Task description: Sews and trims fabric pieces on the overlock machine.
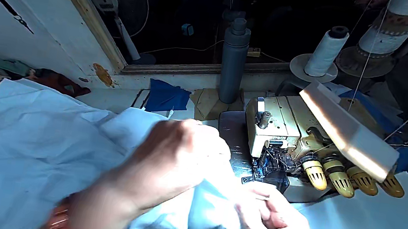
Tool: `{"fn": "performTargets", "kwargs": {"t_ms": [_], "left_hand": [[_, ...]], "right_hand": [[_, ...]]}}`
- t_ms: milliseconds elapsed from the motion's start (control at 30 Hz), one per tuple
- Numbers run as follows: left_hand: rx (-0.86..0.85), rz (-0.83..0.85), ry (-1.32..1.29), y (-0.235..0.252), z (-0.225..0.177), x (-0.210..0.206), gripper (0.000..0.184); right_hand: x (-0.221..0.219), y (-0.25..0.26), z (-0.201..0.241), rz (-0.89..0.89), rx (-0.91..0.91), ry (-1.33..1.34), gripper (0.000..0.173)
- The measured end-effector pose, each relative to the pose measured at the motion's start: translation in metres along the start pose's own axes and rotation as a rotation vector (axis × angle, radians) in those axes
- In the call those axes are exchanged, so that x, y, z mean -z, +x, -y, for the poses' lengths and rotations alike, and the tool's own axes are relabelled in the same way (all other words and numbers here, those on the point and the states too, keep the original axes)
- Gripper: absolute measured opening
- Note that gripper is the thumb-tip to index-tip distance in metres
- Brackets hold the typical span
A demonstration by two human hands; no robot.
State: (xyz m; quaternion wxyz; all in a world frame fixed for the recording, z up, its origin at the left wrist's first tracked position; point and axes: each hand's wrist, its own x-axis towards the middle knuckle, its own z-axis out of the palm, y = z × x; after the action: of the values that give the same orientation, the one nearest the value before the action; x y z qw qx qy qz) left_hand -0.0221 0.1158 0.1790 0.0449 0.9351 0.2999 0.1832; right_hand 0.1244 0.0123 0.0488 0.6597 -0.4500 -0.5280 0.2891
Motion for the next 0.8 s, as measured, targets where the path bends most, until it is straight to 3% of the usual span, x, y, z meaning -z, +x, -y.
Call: {"fn": "performTargets", "kwargs": {"t_ms": [133,233,333,467,800], "left_hand": [[-0.001,0.057,-0.079,0.005,0.025,-0.097,0.011],[0.135,-0.040,-0.129,0.003,0.018,-0.134,0.007],[0.164,-0.135,0.002,-0.002,0.003,-0.137,0.012],[0.024,-0.176,0.165,-0.020,-0.003,-0.138,0.023],[-0.029,-0.203,0.161,-0.027,-0.006,-0.144,0.031]], "right_hand": [[0.025,-0.017,-0.012,-0.085,-0.270,-0.058,0.031],[0.034,-0.025,-0.020,-0.101,-0.293,-0.025,0.029],[0.038,-0.024,-0.023,-0.074,-0.270,0.015,0.024],[0.044,-0.026,-0.022,-0.056,-0.334,-0.005,0.025],[0.047,-0.030,-0.017,-0.103,-0.395,0.088,0.028]]}}
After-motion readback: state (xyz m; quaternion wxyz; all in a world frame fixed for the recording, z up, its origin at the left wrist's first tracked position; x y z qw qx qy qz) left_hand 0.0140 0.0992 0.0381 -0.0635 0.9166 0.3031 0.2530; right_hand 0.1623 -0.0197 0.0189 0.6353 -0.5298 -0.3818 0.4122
